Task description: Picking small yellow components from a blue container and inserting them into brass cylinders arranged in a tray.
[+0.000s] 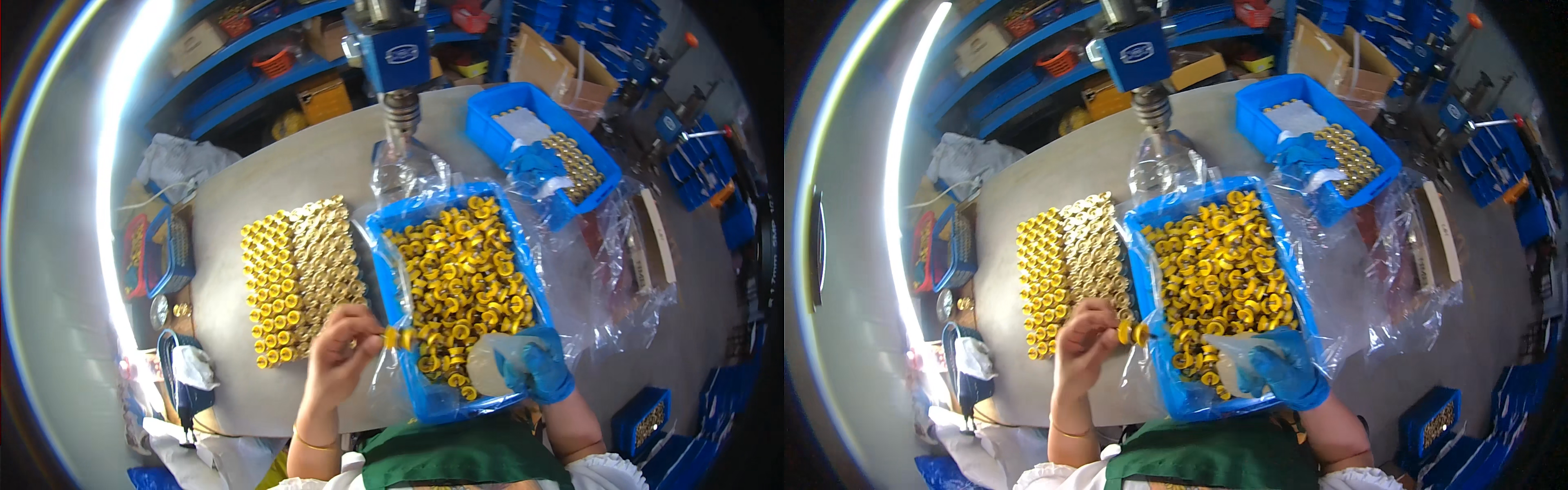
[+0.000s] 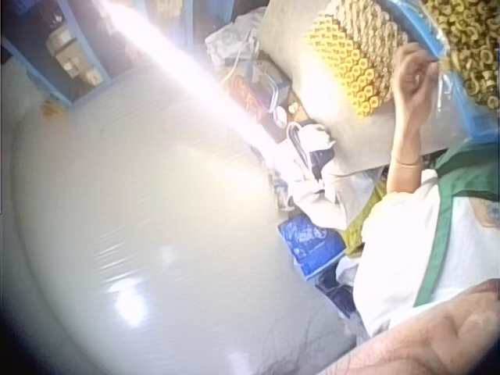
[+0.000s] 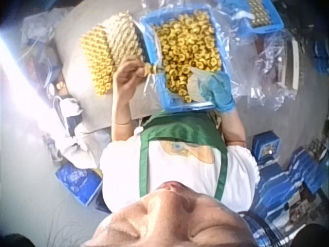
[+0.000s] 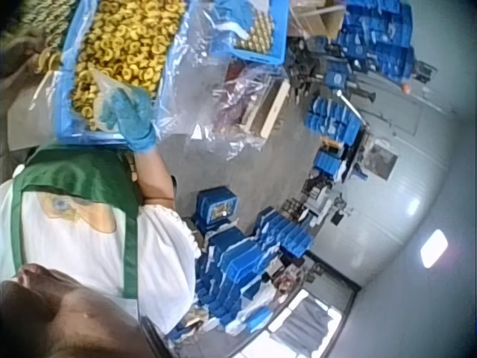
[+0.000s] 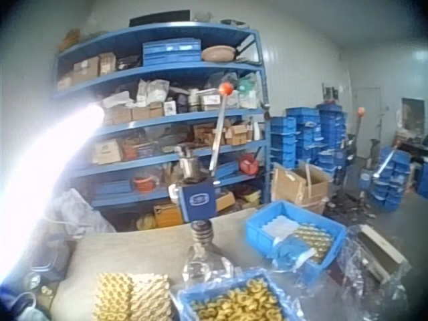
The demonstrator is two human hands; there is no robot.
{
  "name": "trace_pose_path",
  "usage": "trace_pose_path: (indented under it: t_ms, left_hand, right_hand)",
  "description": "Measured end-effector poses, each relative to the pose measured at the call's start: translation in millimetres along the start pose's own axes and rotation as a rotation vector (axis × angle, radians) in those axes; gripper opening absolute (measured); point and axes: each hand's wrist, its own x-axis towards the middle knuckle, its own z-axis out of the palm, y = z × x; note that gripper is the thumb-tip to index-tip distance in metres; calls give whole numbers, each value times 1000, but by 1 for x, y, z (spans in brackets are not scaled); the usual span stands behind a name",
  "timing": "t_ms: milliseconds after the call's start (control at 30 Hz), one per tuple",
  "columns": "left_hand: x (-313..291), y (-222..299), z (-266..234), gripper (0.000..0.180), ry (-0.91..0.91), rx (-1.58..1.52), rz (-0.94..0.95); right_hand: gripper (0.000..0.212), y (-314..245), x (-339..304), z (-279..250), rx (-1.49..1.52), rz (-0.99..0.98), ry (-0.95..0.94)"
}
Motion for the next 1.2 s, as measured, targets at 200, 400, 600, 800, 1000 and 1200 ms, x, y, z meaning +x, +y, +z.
trace_pose_path:
  t_ms: [200,400,600,800,1000,1200]
  left_hand:
    - [-21,-29,-94,11,552,1202,69]
    - [-35,-61,-116,13,635,1289,-94]
    - [-38,-67,-116,12,621,1347,-111]
    - [-39,-65,-112,10,552,1341,-145]
    - [-37,-61,-108,11,527,1381,-154]
    - [0,-23,-36,21,440,1198,209]
  right_hand:
    - [53,6,5,1,-34,-116,74]
    - [53,6,7,3,-37,-139,96]
    - [53,7,7,1,-43,-161,75]
    - [52,5,7,1,-31,-148,86]
    - [50,8,3,-3,8,-111,86]
    - [48,9,-2,-9,29,-102,31]
